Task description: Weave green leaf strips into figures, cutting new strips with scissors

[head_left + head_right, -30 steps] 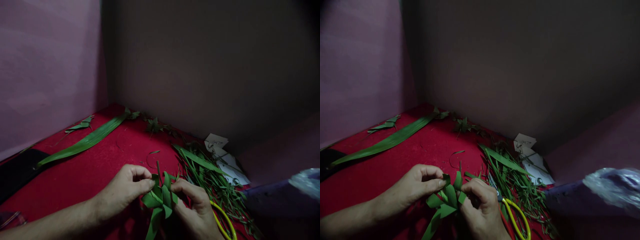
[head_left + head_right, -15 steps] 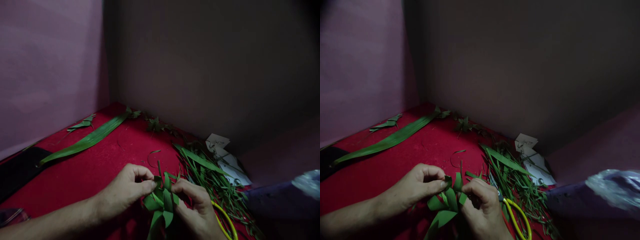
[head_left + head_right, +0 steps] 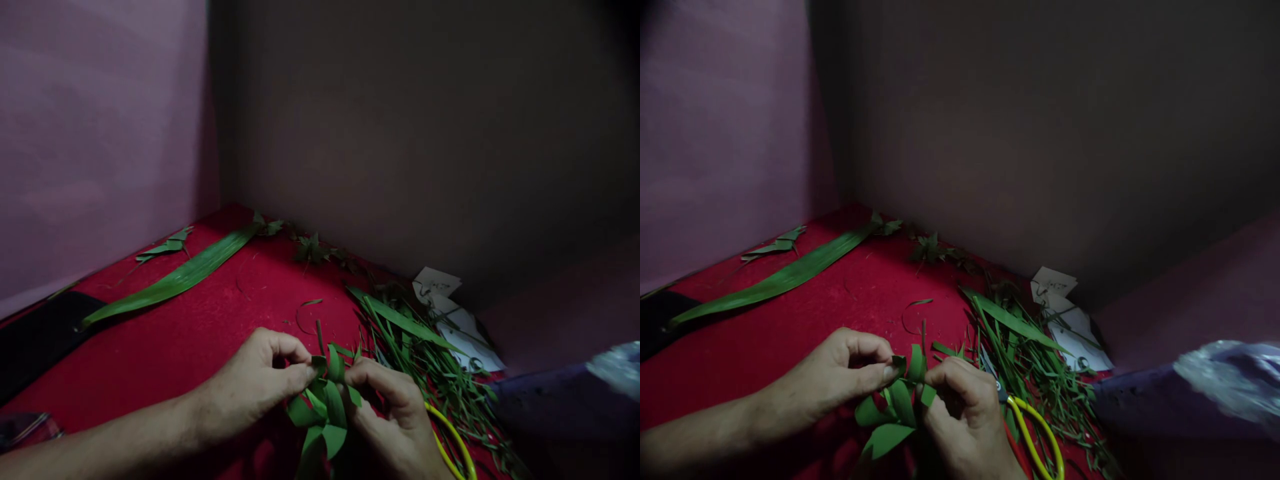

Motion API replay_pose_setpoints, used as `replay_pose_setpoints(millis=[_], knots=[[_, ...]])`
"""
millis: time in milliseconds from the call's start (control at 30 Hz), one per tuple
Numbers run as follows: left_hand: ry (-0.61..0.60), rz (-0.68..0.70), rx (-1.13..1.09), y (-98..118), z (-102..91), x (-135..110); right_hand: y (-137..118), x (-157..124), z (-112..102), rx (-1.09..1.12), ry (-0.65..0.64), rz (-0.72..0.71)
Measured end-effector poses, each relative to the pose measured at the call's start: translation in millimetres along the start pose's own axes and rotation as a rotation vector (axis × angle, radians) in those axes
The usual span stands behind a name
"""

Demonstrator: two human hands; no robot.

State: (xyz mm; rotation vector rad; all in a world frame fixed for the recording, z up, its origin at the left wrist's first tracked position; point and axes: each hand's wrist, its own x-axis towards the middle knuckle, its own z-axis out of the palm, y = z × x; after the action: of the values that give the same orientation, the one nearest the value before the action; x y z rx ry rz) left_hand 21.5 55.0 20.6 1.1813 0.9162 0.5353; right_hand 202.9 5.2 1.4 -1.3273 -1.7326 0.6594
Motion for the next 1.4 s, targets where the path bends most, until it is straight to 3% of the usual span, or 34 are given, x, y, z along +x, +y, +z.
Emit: replay_pose_setpoints(millis=[533, 1067, 1400], knots=[[-0.019, -0.018, -0.018, -1, -1.4, 2, -1, 0, -1, -0.058, 0.012, -0.030], [-0.015, -0.015, -0.043, -1, -1.0, 3, -5, 2, 0, 0.035, -0.018, 0.002], [-0.028, 0.033, -0.058, -10, -7.2, 7, 11, -4, 9, 0.461, -0.029, 0.305]])
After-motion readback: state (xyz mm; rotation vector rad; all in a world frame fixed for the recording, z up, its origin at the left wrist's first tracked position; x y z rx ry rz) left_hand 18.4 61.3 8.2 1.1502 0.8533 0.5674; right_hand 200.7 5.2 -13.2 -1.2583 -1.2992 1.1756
